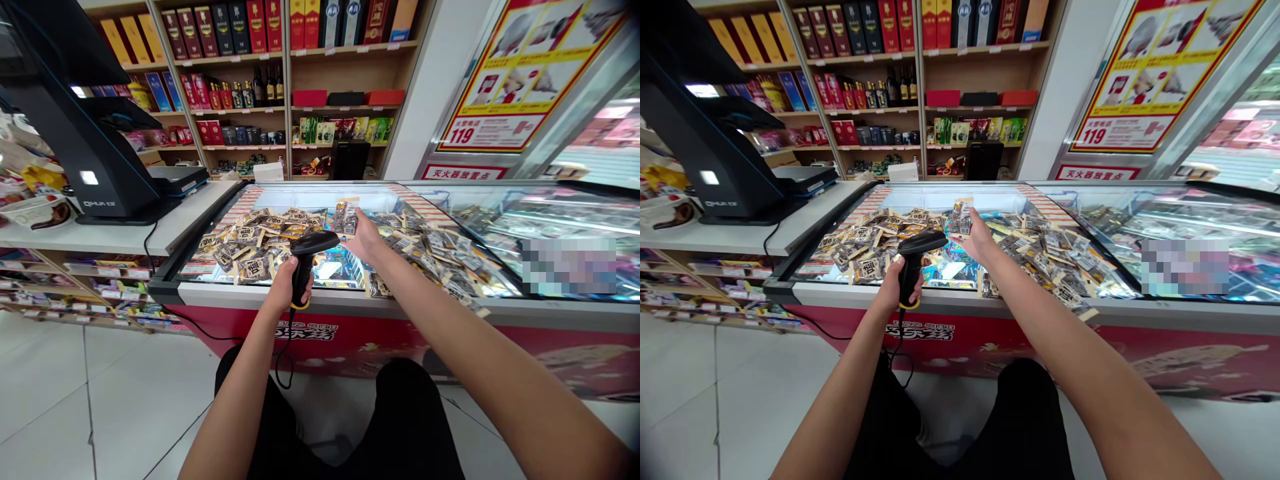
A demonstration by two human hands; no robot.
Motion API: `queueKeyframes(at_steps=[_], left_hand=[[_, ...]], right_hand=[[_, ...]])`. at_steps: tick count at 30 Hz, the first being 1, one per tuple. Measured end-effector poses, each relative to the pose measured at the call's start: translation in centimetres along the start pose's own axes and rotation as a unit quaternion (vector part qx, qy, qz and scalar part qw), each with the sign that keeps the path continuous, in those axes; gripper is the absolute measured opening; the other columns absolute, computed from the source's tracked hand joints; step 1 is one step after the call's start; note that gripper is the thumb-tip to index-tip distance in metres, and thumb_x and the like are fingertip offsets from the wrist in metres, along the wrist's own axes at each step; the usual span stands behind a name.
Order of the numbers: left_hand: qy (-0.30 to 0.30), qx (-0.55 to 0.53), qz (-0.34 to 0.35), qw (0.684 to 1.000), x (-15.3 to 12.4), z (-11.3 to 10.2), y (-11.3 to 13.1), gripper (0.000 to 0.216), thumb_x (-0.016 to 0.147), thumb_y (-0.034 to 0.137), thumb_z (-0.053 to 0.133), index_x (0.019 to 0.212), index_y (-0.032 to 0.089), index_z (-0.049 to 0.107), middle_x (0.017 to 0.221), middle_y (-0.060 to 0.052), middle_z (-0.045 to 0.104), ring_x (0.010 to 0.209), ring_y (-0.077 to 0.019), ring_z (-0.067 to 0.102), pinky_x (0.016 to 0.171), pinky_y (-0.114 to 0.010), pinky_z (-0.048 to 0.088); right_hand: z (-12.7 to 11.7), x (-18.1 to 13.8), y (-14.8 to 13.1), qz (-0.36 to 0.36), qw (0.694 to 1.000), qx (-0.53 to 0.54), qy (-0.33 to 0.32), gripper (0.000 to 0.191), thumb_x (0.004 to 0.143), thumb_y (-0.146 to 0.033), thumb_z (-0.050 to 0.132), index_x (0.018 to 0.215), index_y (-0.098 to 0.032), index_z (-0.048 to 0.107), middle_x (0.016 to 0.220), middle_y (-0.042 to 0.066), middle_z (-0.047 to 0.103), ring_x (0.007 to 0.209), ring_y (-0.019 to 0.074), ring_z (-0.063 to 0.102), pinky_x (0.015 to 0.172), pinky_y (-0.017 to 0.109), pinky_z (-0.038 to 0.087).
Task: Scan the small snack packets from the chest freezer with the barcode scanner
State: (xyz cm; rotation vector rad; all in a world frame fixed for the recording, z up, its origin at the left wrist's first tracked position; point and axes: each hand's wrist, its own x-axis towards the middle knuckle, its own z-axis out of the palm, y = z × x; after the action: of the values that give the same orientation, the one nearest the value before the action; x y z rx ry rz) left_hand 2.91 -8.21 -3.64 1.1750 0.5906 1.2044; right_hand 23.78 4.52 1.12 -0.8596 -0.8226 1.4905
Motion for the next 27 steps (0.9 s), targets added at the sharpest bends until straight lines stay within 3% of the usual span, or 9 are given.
queueKeyframes(at_steps=[4,7,12,18,27], left_hand=[[-0.005,0.005,0.002,1.0,0.0,-0.1,-0.1,0.062,0.091,0.076,0.052,0.105,0.016,0.06,0.055,0.005,0.056,0.032,-0.0106,0.044,0.04,-0.025,0.039],[-0.008,0.006,-0.006,1.0,0.0,-0.2,-0.1,0.062,0.091,0.076,0.051,0.106,0.016,0.061,0.055,0.005,0.057,0.032,-0.0108,0.044,0.041,-0.026,0.041],[-0.001,0.004,-0.015,1.0,0.0,-0.1,0.1,0.061,0.09,0.076,0.052,0.102,0.017,0.06,0.055,0.005,0.056,0.033,-0.0102,0.044,0.042,-0.026,0.042],[-0.001,0.001,-0.022,1.0,0.1,-0.1,0.1,0.061,0.091,0.075,0.052,0.104,0.016,0.06,0.055,0.004,0.056,0.033,-0.0109,0.045,0.041,-0.026,0.04],[0.0,-0.002,-0.027,1.0,0.2,-0.1,0.0,0.059,0.092,0.074,0.051,0.105,0.017,0.061,0.056,0.005,0.056,0.033,-0.0105,0.045,0.042,-0.026,0.04]], right_hand=[[-0.1,0.1,0.2,-0.003,1.0,0.003,0.002,0.03,0.103,-0.054,0.056,0.112,-0.03,0.07,0.112,0.003,0.08,0.109,0.0259,0.075,0.101,0.049,0.058],[-0.1,0.4,0.4,0.003,1.0,0.02,0.012,0.03,0.104,-0.053,0.053,0.115,-0.031,0.07,0.117,0.002,0.08,0.115,0.0262,0.074,0.102,0.05,0.058],[-0.2,1.3,0.6,0.008,1.0,0.027,0.013,0.034,0.106,-0.053,0.046,0.116,-0.03,0.069,0.11,0.002,0.08,0.111,0.0254,0.076,0.1,0.047,0.059],[-0.8,2.2,0.9,-0.026,0.999,-0.026,-0.015,0.037,0.099,-0.063,0.054,0.113,-0.031,0.068,0.11,0.004,0.08,0.112,0.0282,0.075,0.094,0.047,0.06],[-0.2,0.2,0.3,-0.018,0.998,-0.053,0.007,0.038,0.1,-0.064,0.052,0.115,-0.031,0.066,0.12,0.002,0.079,0.114,0.0257,0.074,0.095,0.046,0.061]])
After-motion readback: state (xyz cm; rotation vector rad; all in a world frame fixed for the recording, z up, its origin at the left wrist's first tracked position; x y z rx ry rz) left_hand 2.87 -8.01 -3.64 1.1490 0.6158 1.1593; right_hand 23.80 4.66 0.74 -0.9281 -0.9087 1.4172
